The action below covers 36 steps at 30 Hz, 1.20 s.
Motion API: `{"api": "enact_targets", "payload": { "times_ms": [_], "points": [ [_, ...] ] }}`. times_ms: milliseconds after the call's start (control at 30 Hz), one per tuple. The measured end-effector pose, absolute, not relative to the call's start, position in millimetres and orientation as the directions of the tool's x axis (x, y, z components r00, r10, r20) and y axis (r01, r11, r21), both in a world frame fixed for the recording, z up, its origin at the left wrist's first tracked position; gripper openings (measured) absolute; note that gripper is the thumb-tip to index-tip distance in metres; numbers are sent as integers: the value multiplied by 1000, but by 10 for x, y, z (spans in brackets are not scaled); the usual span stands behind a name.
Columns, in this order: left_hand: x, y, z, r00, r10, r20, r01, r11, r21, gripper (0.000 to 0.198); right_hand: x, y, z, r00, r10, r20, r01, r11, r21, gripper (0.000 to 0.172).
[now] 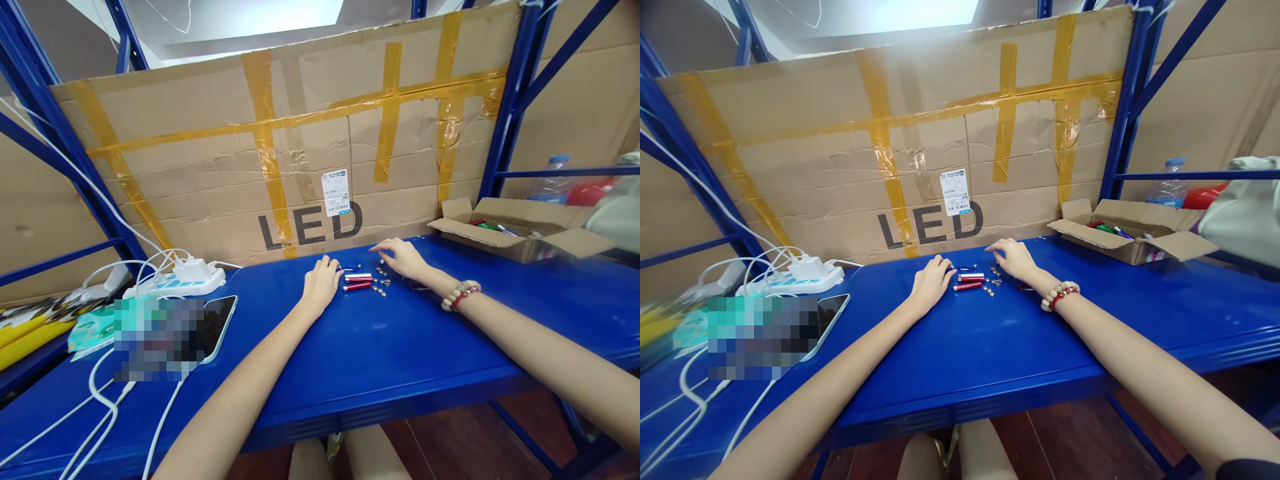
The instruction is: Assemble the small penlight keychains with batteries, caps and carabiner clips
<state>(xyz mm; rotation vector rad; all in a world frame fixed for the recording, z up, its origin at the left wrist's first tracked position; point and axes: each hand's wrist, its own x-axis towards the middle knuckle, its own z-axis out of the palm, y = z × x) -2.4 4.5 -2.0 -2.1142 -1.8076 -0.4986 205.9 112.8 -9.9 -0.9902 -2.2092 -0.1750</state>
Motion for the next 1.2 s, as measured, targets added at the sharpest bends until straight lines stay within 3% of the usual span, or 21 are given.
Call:
{"api": "enact_targets", "payload": {
  "times_ms": [200,367,467,667,833,933,1100,1200],
  "points": [
    [-22,49,-26,145,877,459,989,-146,-32,23,2092,1142,-62,-362,615,701,701,675,-231,32],
    [-26,53,-34,154,869,471,988,-150,-46,24,1982,1021,-65,-574,588,570,514,801,-308,34],
    [-23,49,-32,151,872,466,988,-151,-39,24,1915,961,-76,-667,590,454,482,807,-341,40],
    [-6,20,-14,135,876,462,990,-141,-21,26,1908,1029,-105,-730,577,367,506,817,-277,47],
    [-9,30,-23,133,872,471,990,-135,-30,27,1913,1061,-102,-748,556,363,514,830,-215,42],
    [-15,49,-35,132,867,481,991,-133,-31,27,1924,1074,-97,-699,582,415,542,810,-223,33],
    [-30,67,-48,140,858,494,989,-142,-33,27,1984,1116,-99,-519,728,448,631,680,-374,21],
    [-35,66,-45,138,861,490,989,-142,-28,27,2016,1104,-73,-459,751,475,683,640,-352,22]
  ]
}}
